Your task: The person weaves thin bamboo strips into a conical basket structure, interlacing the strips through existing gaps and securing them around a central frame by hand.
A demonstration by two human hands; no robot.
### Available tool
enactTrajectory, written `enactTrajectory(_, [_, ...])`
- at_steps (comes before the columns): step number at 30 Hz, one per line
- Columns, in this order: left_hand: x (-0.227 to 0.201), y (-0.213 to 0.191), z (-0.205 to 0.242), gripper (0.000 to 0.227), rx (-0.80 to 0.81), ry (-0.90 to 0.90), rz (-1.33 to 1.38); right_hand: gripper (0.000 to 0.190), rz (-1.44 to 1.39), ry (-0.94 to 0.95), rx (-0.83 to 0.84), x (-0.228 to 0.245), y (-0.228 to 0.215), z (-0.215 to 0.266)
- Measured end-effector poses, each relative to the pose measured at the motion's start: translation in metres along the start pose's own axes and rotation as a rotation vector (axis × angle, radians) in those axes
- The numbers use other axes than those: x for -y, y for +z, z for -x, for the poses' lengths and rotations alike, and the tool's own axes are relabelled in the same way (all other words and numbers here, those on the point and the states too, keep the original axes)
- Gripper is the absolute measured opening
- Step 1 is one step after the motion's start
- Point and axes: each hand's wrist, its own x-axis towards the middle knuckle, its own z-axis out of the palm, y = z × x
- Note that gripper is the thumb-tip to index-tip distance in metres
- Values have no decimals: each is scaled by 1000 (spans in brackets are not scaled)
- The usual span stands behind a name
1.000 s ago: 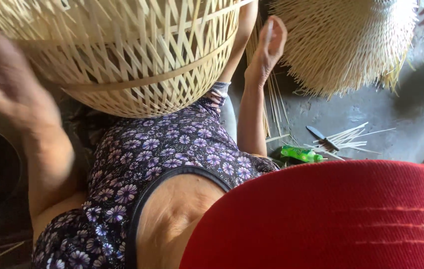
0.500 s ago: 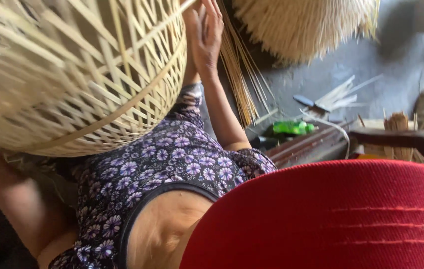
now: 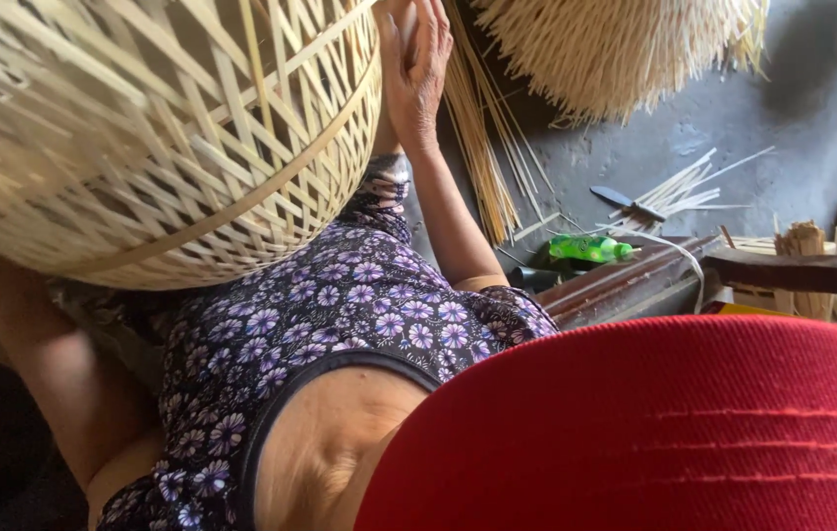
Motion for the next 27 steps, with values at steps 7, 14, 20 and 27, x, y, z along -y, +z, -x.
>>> enactTrajectory(7, [4,0,-9,14,-42,3,-32,48,14,-29,-16,5,-2,-2])
enactTrajectory(14, [11,2,-13,13,-57,-14,-41,48,25,-9,-9,6,1,-8])
enactTrajectory(20, [16,2,-7,13,-67,-46,-50,46,13,11,-6,11,1,-6])
enactTrajectory(27, [15,2,-7,13,-92,-54,-62,45,-10,-6,0,8,2,-5])
